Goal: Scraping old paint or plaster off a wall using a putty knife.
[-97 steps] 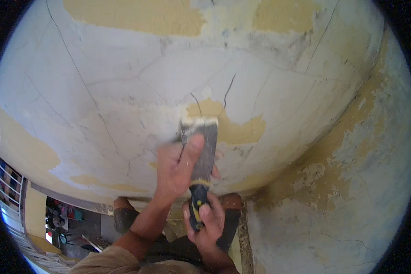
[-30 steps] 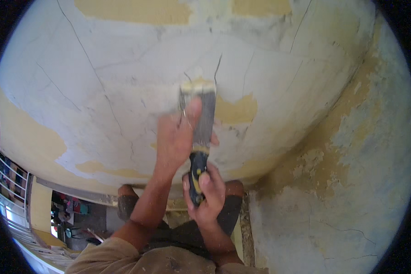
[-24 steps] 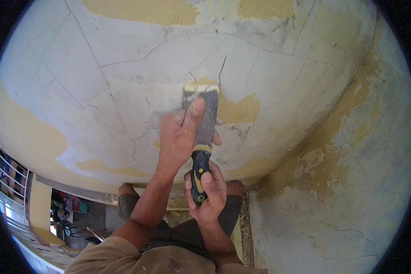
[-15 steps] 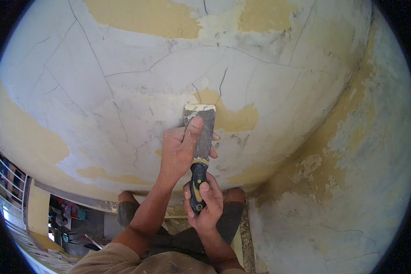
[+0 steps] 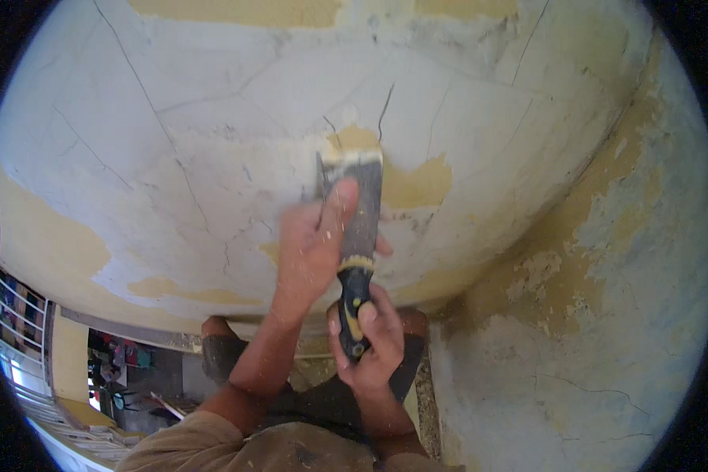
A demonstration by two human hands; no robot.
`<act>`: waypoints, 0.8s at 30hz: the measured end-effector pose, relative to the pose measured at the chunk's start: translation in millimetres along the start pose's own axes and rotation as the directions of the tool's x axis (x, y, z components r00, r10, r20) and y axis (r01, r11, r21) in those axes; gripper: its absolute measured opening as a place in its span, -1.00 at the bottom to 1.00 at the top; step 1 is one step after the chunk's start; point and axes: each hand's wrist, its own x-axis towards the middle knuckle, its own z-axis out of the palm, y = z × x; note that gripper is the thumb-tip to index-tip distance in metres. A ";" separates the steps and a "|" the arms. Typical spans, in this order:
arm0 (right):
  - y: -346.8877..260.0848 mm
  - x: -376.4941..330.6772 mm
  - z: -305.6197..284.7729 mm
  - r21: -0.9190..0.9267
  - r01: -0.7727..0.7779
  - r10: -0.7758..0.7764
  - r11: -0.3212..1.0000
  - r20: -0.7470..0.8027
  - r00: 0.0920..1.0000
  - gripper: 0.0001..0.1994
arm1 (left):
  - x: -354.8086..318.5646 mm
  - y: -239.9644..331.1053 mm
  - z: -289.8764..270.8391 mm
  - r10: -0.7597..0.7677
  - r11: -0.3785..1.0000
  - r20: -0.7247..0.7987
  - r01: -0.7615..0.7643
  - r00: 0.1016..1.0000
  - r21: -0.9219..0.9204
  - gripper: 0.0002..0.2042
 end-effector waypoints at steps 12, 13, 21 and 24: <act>19.5 -4.3 -19.2 -0.045 -0.005 0.004 0.999 -0.024 1.000 -0.52 | -8.8 -12.3 -13.0 0.068 0.995 0.006 -0.068 0.998 -0.073 -0.46; 20.6 -4.1 -19.7 -0.026 -0.023 0.022 0.999 -0.044 0.999 -0.52 | -9.8 -13.3 -13.1 -0.010 0.999 0.001 0.010 1.000 -0.043 -0.46; 17.2 -5.7 -12.0 0.025 -0.045 0.045 0.999 -0.035 0.998 -0.51 | -10.5 -7.6 -16.8 0.026 1.000 -0.038 -0.026 0.999 -0.004 -0.45; 18.2 -9.2 -7.3 0.002 -0.031 0.031 1.000 0.013 0.999 -0.51 | -9.8 -3.0 -18.7 -0.102 0.994 -0.052 0.103 0.993 0.026 -0.44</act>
